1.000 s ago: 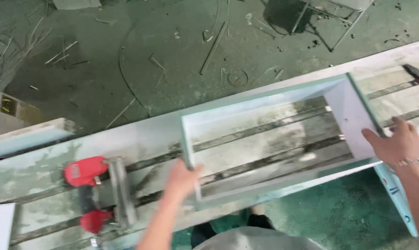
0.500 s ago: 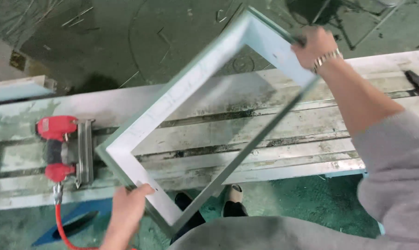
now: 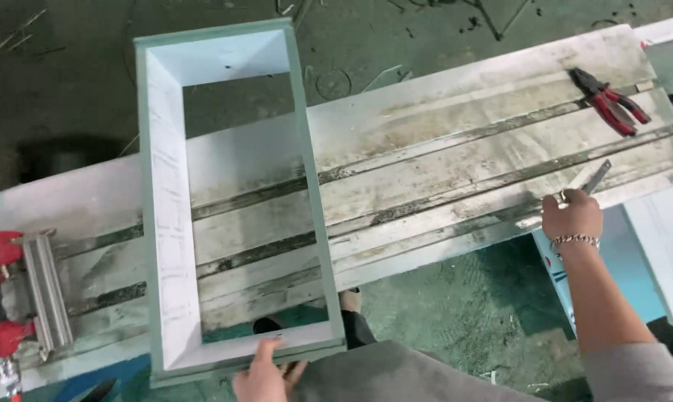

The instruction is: Assembling a wooden drawer frame by aligning panels and fastening them with a pneumatic nail gun.

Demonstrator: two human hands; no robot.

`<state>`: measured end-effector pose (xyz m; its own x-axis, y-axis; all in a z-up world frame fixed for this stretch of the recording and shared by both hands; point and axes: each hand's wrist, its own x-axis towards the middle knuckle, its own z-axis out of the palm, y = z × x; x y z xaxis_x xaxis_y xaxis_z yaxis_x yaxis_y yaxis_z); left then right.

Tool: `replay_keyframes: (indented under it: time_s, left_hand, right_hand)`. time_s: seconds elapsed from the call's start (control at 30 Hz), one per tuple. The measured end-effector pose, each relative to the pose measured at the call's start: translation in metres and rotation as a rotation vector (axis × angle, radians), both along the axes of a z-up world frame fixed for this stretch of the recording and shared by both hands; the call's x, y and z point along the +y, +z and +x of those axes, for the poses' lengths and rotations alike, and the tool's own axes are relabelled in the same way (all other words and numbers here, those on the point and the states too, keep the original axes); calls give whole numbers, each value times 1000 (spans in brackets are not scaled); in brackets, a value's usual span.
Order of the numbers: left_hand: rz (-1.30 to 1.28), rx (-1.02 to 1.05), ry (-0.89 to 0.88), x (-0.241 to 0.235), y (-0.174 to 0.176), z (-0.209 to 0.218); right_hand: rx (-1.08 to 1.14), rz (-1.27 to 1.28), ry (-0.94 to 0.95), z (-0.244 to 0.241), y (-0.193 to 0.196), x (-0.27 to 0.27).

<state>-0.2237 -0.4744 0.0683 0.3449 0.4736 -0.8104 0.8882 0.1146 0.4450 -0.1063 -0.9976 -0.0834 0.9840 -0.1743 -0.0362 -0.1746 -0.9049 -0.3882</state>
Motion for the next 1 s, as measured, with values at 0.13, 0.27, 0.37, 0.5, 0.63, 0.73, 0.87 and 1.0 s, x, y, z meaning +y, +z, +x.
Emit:
replay_keyframes:
  time_s: [0.13, 0.27, 0.37, 0.5, 0.63, 0.73, 0.87, 1.0]
  left_hand:
    - [-33, -33, -12, -24, 29, 15]
    - [-63, -58, 1, -9, 25, -11]
    - [-76, -79, 42, -13, 59, -16]
    - [-81, -112, 128, -1, 88, -14]
    - [-87, -142, 210, 39, 80, -32]
    - [-99, -160, 257, 61, 82, -38]
    - [-119, -179, 292, 91, 72, -37]
    - [-72, -464, -142, 101, 49, -33]
  right_hand:
    - [-34, 78, -73, -11, -57, -58]
    - [-63, 157, -122, 11, -48, -64]
    - [-81, 226, -129, 20, -48, -60]
    - [-99, 330, -108, 29, -95, -102]
    - [-106, 429, -93, 51, -90, -110]
    - [-110, 496, -99, 44, -65, -49]
    - [-116, 578, -138, -8, 88, 169]
    - [49, 684, 172, -83, 160, 302]
